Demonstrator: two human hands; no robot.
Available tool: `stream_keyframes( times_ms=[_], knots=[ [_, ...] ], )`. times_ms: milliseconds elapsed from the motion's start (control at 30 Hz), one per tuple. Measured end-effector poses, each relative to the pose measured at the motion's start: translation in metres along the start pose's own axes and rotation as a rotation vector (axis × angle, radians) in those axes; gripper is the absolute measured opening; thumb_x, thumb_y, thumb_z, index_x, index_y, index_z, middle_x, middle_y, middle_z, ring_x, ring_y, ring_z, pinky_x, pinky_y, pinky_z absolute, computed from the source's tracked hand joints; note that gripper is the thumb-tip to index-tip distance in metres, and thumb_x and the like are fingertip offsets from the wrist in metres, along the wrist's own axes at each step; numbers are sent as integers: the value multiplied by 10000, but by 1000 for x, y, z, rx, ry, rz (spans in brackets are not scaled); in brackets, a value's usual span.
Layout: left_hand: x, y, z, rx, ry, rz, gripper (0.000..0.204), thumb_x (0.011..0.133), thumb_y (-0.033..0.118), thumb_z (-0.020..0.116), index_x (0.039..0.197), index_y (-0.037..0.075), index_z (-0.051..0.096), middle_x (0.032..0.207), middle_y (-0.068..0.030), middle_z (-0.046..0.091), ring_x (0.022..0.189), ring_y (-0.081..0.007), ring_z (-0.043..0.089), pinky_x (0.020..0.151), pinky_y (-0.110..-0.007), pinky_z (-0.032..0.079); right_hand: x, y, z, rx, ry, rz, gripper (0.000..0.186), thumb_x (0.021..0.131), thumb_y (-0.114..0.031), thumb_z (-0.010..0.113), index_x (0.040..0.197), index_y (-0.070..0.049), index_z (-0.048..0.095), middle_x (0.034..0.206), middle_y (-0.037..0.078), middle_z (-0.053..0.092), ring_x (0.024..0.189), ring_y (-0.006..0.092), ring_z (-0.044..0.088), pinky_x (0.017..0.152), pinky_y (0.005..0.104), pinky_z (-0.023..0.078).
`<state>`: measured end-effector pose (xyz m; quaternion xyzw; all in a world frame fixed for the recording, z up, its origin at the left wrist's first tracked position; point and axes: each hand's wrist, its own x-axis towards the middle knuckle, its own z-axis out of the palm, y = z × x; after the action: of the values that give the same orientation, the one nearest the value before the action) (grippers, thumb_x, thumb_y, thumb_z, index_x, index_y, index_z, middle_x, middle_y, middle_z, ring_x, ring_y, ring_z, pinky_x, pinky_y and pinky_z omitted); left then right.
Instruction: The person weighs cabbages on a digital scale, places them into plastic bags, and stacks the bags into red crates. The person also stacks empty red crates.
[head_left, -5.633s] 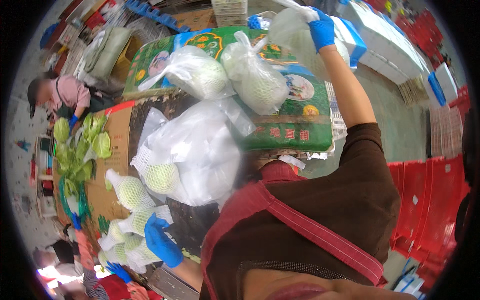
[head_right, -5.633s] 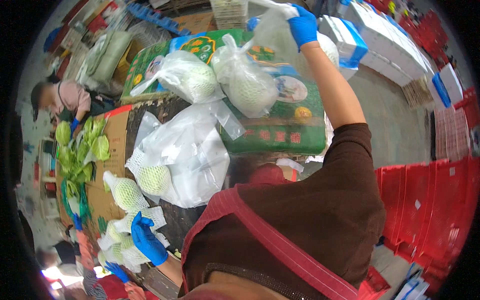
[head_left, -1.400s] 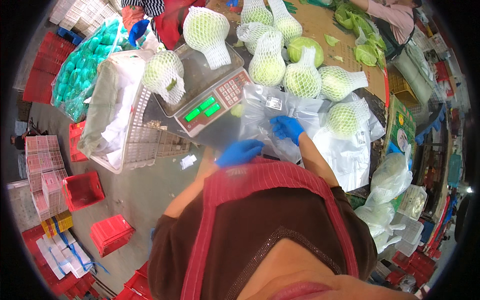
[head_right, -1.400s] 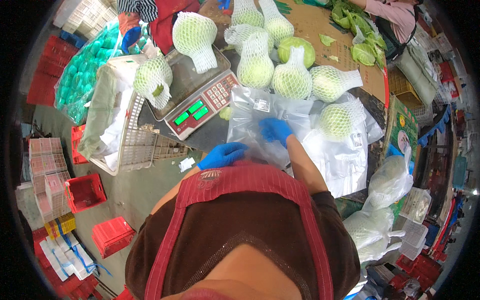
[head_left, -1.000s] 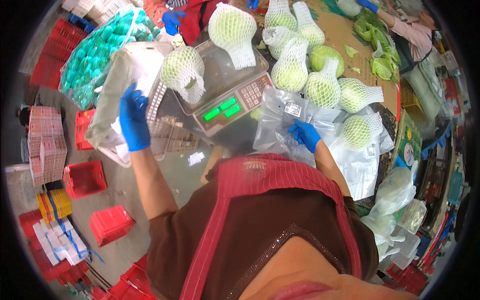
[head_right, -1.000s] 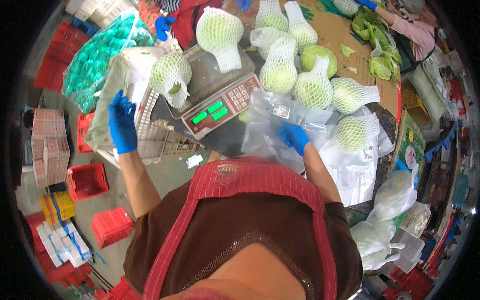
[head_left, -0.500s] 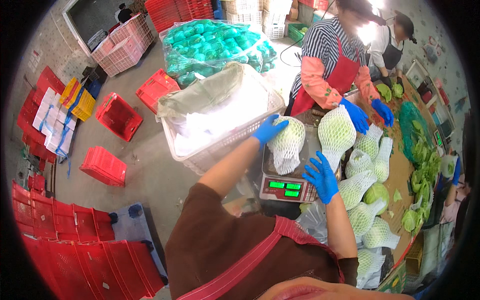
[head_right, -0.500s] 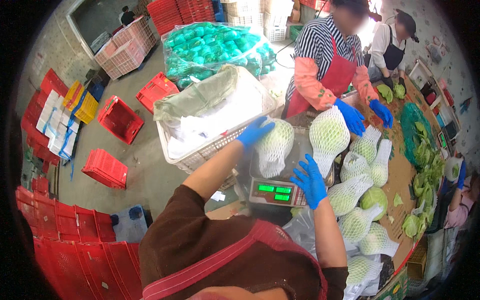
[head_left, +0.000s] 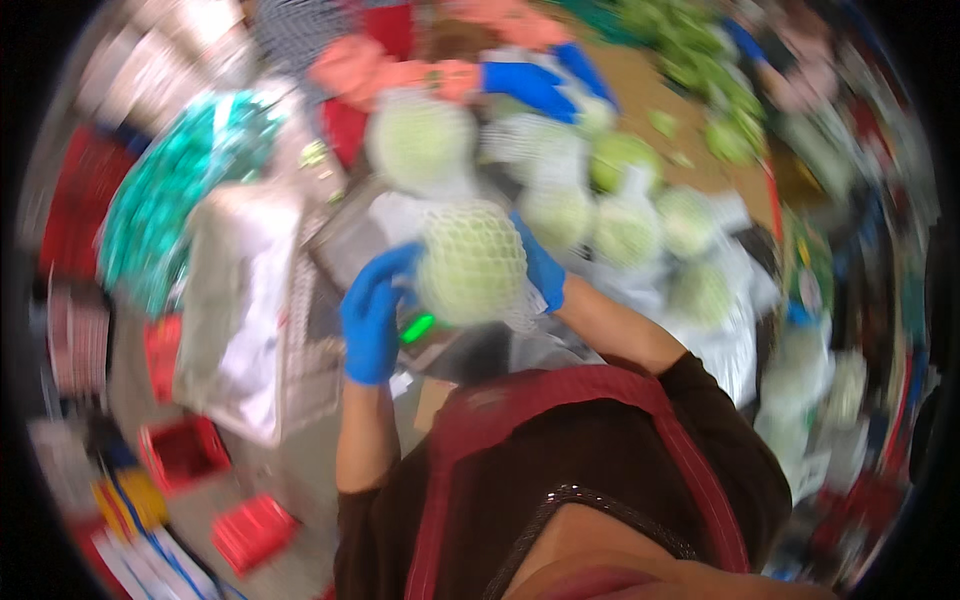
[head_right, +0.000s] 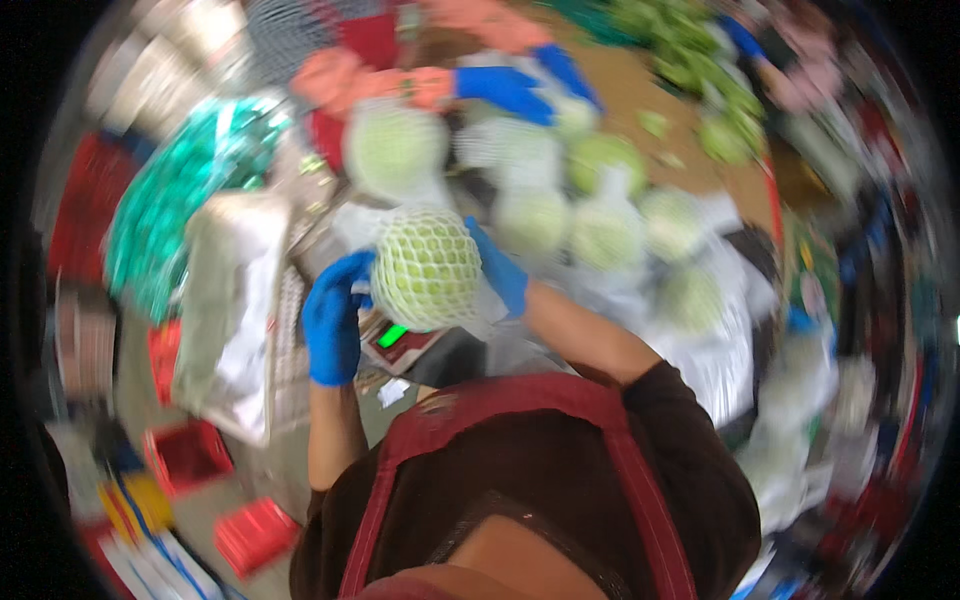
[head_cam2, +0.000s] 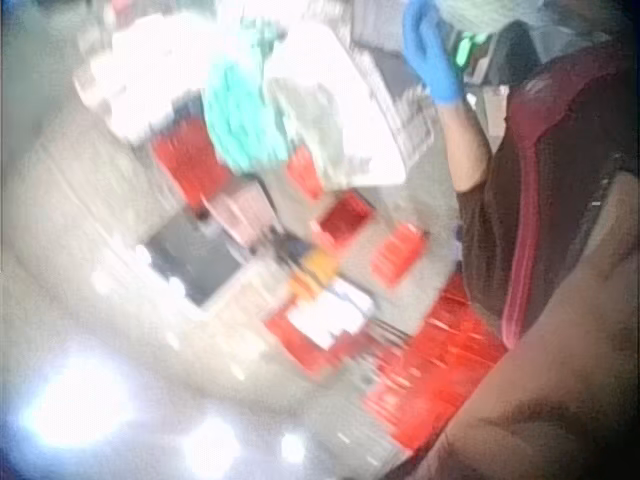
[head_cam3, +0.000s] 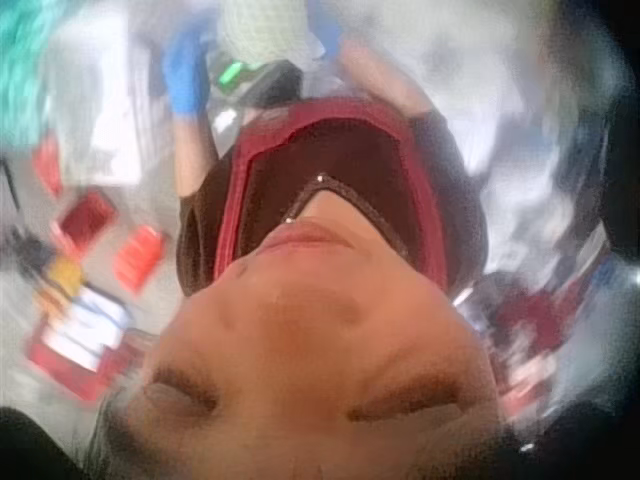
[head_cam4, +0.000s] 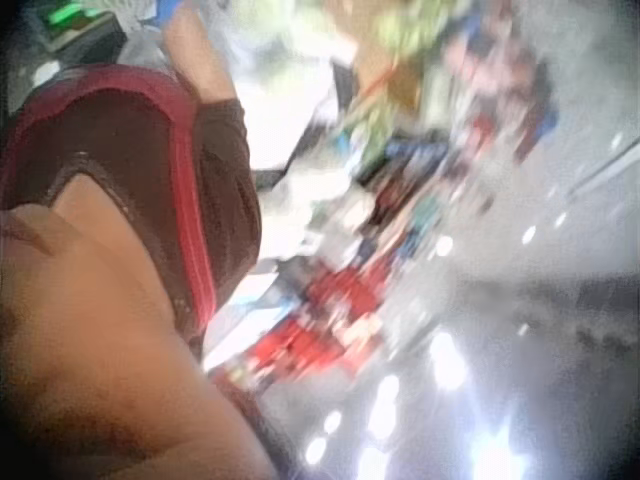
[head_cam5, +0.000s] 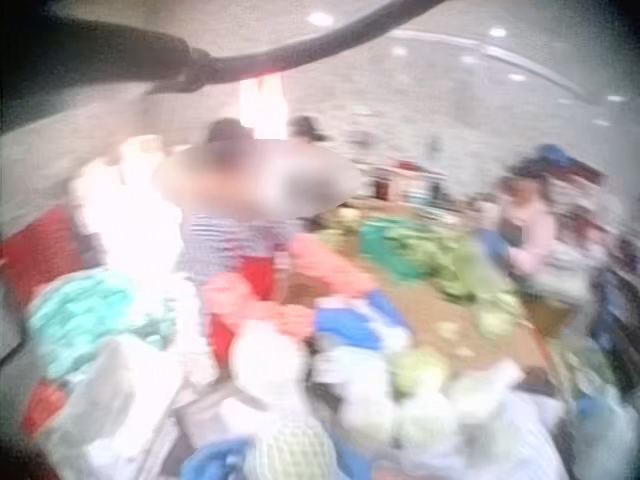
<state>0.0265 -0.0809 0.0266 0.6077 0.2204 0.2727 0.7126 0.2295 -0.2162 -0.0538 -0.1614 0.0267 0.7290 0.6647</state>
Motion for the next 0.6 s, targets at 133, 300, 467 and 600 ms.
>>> stream_keyframes(
  times_ms=[133, 300, 467, 600],
  knots=[
    [-15, -29, 51, -153, -360, -109, 294, 933, 188, 495, 1094, -35, 600, 1045, -97, 631, 925, -159, 582, 852, -302, 464, -91, -9, -34, 307, -320, -238, 634, 927, -558, 335, 1348, -93, 427, 1329, 101, 491, 1173, 271, 502, 1022, 442, 373],
    [-22, -54, 88, -125, -335, -246, 354, 931, 238, 527, 1118, -59, 572, 1030, -140, 636, 938, -203, 606, 863, -329, 472, -231, -41, -65, -97, 472, -1104, 622, 933, -547, 326, 1346, -94, 431, 1327, 100, 493, 1175, 269, 501, 1018, 434, 379],
    [-28, -54, 90, -133, -266, -250, 380, 934, 287, 515, 1130, -34, 568, 1030, -113, 632, 917, -183, 599, 846, -309, 468, -359, -106, -93, -223, 687, -1513, 610, 938, -536, 316, 1343, -96, 436, 1325, 100, 495, 1177, 266, 500, 1014, 427, 386],
    [-34, -56, 91, -119, -239, -265, 382, 936, 296, 507, 1130, -27, 569, 1025, -107, 633, 913, -179, 597, 844, -301, 462, -409, -171, -132, -262, 807, -1369, 542, 928, -461, 426, 1303, -73, 482, 1292, 75, 524, 1143, 236, 525, 964, 369, 420]
  ],
)
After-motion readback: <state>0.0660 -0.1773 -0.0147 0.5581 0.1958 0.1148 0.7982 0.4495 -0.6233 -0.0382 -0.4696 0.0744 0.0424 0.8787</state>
